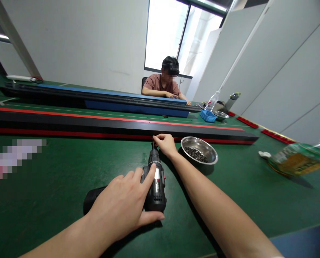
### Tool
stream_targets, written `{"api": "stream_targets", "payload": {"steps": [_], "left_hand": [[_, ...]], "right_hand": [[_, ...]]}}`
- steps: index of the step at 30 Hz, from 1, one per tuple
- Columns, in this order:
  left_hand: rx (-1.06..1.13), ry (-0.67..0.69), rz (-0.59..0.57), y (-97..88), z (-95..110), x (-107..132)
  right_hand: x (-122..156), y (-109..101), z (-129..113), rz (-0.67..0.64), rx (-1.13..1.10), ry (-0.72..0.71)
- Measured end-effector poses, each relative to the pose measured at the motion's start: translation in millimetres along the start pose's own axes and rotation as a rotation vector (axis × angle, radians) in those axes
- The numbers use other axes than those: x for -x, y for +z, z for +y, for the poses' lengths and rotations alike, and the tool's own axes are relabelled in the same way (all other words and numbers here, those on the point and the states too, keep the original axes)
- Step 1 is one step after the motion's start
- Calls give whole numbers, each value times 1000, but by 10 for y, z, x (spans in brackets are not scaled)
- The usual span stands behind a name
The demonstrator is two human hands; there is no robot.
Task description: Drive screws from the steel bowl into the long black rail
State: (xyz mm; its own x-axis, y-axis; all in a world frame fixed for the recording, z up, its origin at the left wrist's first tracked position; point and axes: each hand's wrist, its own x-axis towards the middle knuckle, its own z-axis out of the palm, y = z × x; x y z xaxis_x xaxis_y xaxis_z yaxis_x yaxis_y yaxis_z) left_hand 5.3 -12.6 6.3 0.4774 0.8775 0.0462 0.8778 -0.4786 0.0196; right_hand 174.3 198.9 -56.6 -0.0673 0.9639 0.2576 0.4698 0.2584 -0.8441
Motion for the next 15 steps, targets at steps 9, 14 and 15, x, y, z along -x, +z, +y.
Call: {"api": "stream_targets", "payload": {"steps": [9, 14, 15], "left_hand": [[-1, -2, 4, 13, -1, 0], [6, 0, -2, 9, -1, 1], [5, 0, -2, 10, -1, 2]], "right_hand": [[-54, 27, 41, -26, -138, 74], [-50, 26, 45, -36, -70, 50], [-46, 24, 39, -33, -46, 37]]}}
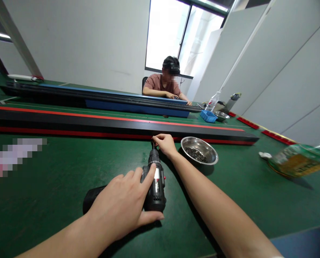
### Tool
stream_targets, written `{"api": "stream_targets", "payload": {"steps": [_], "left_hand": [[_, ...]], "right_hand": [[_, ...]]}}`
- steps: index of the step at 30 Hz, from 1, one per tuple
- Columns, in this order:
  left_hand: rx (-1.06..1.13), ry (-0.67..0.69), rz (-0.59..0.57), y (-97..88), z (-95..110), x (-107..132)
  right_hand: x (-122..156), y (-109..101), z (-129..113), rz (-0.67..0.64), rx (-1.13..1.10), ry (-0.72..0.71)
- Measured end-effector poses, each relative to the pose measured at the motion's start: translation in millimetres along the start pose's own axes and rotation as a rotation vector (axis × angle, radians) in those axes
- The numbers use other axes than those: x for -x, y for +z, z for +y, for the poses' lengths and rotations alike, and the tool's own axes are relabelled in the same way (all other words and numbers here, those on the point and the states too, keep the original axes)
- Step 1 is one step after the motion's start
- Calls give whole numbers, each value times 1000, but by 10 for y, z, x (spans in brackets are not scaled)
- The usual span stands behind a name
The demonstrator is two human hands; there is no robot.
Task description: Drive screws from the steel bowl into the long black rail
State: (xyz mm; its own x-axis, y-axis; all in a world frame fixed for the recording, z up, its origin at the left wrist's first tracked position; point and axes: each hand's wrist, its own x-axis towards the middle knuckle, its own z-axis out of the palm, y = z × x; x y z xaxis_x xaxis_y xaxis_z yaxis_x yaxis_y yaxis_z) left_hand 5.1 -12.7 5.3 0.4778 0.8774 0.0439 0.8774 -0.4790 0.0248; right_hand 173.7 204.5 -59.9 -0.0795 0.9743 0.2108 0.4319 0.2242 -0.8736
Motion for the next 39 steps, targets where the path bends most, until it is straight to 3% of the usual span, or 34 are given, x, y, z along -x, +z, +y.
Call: {"api": "stream_targets", "payload": {"steps": [4, 11, 21, 39], "left_hand": [[-5, -2, 4, 9, -1, 4], [-8, -6, 1, 1, 2, 9], [-10, -3, 0, -11, 4, -6], [-20, -1, 1, -25, 6, 1]], "right_hand": [[15, -6, -32, 1, 41, -5], [42, 4, -50, 45, -78, 40], [65, -17, -66, -57, -108, -37], [63, -10, -62, -6, -186, -23]]}}
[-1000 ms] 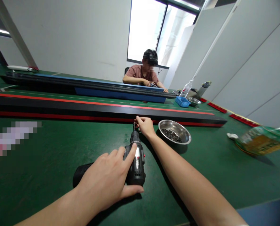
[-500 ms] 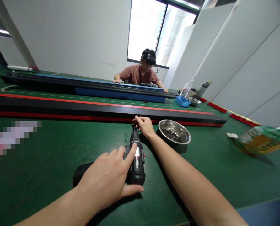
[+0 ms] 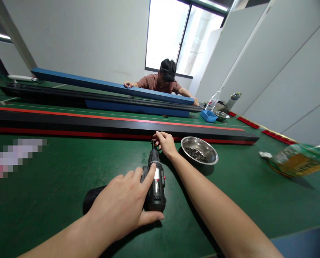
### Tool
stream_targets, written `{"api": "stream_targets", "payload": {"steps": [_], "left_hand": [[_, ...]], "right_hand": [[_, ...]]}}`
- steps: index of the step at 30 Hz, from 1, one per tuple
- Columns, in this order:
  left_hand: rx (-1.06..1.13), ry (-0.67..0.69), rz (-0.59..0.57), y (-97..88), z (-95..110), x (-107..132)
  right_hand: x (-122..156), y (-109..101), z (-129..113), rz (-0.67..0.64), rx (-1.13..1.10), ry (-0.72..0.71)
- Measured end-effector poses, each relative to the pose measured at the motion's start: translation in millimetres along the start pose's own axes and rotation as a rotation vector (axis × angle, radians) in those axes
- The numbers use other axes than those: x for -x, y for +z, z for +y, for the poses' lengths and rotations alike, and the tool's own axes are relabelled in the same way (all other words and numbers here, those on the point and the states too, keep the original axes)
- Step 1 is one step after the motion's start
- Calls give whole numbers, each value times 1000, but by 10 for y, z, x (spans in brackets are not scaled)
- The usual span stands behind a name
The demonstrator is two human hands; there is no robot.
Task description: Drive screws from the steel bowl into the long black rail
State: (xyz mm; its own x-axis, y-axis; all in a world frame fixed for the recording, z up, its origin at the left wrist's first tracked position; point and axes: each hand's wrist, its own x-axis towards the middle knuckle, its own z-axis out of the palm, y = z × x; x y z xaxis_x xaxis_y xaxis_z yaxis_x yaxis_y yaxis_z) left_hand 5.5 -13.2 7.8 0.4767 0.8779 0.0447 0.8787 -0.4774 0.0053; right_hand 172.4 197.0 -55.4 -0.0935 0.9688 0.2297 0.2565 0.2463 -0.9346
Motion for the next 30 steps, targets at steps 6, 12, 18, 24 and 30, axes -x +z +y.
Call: {"api": "stream_targets", "payload": {"steps": [6, 12, 18, 24, 30], "left_hand": [[-5, -3, 3, 7, -2, 11], [-5, 3, 6, 6, -8, -3], [-15, -10, 16, 5, -26, -58], [-31, -9, 47, 28, -62, -105], [-55, -14, 64, 31, -77, -117]], "right_hand": [[3, -8, -17, -19, 4, -6], [-14, 3, 15, 7, 79, 5], [-32, 5, 55, 122, 125, -2], [-48, 5, 82, 132, 177, -13], [-26, 15, 42, 132, 178, -12]]}}
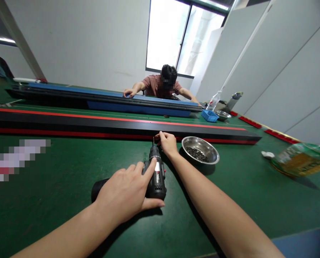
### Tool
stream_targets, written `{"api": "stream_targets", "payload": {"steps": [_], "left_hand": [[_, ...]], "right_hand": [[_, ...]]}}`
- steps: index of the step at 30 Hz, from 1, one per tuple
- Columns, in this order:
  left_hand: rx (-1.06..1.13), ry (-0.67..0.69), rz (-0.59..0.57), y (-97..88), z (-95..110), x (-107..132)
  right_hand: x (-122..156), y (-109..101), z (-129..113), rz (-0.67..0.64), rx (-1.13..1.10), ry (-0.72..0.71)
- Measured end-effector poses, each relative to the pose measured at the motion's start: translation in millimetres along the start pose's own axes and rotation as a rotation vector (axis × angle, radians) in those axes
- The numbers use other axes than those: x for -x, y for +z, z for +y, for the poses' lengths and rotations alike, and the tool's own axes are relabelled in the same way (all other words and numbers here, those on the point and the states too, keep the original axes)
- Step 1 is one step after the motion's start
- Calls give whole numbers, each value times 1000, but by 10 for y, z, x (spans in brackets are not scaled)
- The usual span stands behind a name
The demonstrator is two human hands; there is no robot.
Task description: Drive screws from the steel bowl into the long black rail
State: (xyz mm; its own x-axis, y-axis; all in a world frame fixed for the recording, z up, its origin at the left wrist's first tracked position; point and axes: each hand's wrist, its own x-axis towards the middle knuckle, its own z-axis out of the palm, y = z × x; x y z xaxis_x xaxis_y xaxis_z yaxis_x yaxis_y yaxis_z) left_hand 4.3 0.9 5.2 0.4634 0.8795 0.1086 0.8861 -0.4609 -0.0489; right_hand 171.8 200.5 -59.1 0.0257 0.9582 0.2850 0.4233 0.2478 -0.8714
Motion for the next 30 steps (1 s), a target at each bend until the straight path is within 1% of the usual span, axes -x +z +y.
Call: {"api": "stream_targets", "payload": {"steps": [8, 13, 16, 19, 22, 25, 27, 30], "left_hand": [[-35, -6, 5, 2, 0, -4], [-41, -3, -1, 18, -3, -22], [-46, -1, -3, 38, 0, -33], [-52, 0, -2, 47, 5, -35], [-50, -1, 3, 42, 3, -35], [-35, -1, 7, 30, -3, -35], [-23, -5, 0, 22, -2, -26], [-11, -8, -12, 13, 18, 3]], "right_hand": [[22, -5, -26, 4, 29, -13], [84, -5, -69, 17, 91, -72], [133, -17, -146, 32, 123, -132], [127, -100, -302, 53, 102, -183], [59, -319, -509, 96, 54, -172], [8, -671, -659, 107, 100, -152], [23, -943, -675, 94, 252, -132], [104, -1317, -564, 102, 587, -31]]}}
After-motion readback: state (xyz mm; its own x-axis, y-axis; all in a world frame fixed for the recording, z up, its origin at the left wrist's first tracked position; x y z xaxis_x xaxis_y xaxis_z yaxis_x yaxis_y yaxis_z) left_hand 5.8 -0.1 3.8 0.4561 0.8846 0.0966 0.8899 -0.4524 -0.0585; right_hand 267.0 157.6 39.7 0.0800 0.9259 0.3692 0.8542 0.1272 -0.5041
